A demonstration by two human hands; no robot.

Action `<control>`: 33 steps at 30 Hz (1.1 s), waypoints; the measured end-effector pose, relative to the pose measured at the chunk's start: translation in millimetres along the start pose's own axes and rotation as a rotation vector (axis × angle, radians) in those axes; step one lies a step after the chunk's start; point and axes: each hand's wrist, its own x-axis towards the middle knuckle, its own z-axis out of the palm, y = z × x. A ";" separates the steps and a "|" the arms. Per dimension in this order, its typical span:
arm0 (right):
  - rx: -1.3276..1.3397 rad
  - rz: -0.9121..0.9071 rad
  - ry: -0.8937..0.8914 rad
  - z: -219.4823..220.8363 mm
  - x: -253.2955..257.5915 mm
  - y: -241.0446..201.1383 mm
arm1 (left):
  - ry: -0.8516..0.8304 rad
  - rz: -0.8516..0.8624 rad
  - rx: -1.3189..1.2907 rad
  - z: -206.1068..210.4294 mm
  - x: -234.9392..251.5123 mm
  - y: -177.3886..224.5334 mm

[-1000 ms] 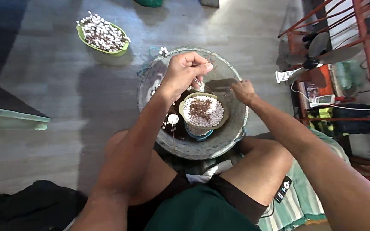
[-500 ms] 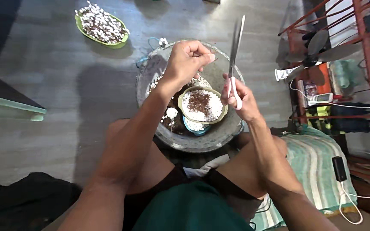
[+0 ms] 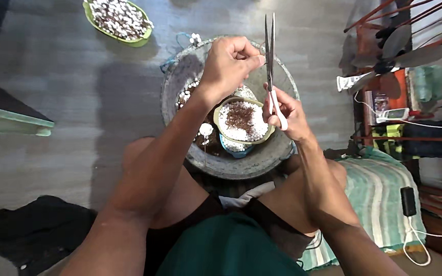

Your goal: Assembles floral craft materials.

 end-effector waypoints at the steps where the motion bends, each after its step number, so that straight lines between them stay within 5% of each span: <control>1: -0.016 -0.004 0.001 0.2 -0.5 -0.3 | -0.002 0.000 -0.001 0.3 -0.2 -0.2; 33: -0.085 -0.016 0.002 -4.1 -9.3 2.1 | -0.046 0.047 0.108 0.8 -1.7 -3.7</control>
